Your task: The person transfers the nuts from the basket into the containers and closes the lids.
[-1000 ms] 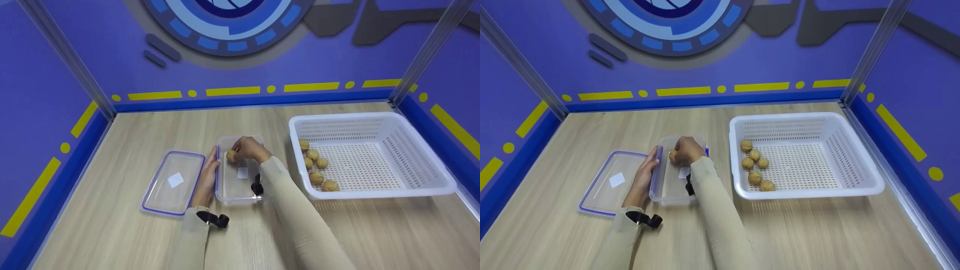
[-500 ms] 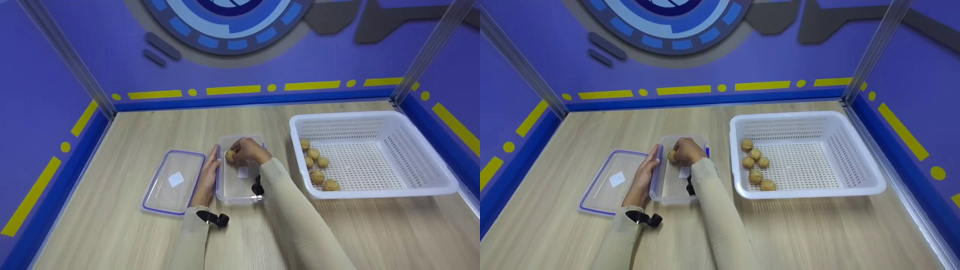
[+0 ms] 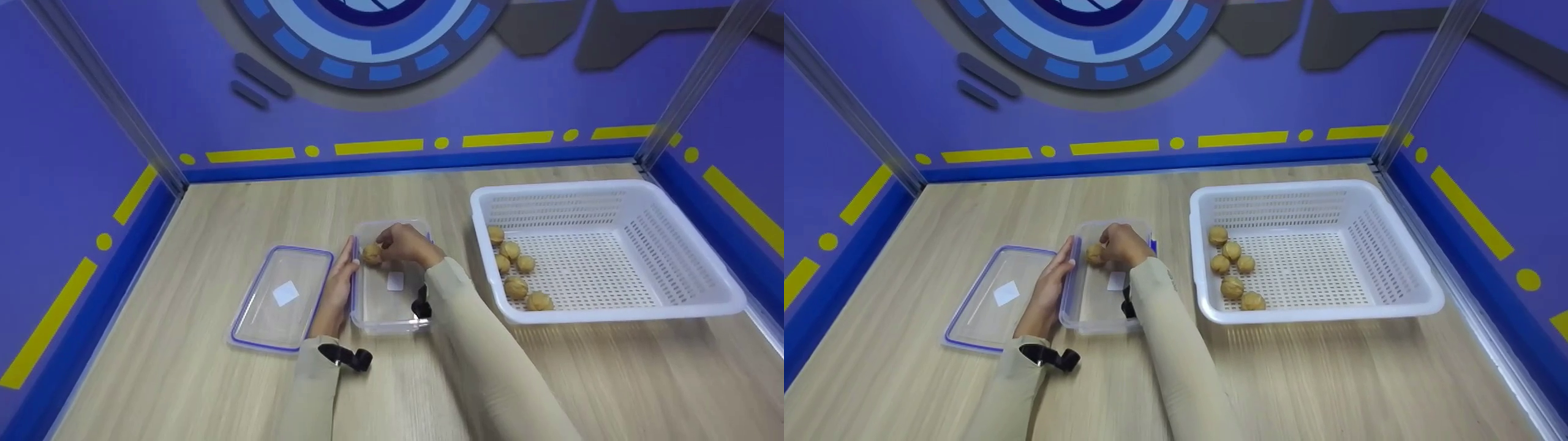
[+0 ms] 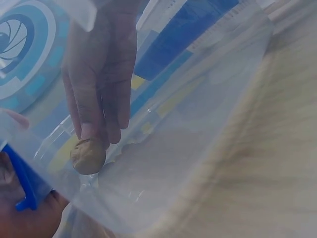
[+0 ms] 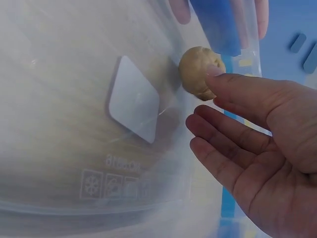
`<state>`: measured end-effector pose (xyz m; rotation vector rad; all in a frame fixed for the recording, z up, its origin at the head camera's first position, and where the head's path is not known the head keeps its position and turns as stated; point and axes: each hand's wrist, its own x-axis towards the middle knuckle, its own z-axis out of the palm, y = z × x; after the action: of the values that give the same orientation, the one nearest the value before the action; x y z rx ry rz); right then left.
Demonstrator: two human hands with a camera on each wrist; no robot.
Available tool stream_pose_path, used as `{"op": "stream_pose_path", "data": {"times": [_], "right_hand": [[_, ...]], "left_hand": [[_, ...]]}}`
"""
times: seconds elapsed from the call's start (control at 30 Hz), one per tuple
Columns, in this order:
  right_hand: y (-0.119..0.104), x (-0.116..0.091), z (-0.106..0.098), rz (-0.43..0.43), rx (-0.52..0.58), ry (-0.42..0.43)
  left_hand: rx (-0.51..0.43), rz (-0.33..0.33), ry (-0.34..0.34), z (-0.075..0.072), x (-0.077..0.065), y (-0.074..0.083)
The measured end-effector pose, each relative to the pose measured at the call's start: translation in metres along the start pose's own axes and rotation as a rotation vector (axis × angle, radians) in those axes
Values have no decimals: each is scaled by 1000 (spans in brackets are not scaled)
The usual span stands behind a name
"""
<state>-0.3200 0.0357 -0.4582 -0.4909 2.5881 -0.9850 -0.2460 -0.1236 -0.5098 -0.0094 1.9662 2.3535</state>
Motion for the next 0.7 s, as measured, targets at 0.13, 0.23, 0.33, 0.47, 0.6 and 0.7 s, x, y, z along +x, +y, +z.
{"op": "stream_pose_path", "data": {"times": [0.13,0.23,0.33,0.47,0.6,0.7], "right_hand": [[-2,-1,-4,-29,-13,21],[-3,-3,-9,-69,-15,35],[-5,-5,-13,-81,-17,40],[-9,-9,-20,-79,-21,39],[-15,-13,-28,-90,-40,36],[-20,-18,-36,-105,-55,46]], "left_hand": [[12,6,-21,-2,0,-1],[16,4,-35,-4,0,-1],[22,-2,-45,-5,0,0],[44,-19,-58,-6,0,2],[67,-38,-68,-8,-1,5],[101,-49,-79,-10,-1,8]]}}
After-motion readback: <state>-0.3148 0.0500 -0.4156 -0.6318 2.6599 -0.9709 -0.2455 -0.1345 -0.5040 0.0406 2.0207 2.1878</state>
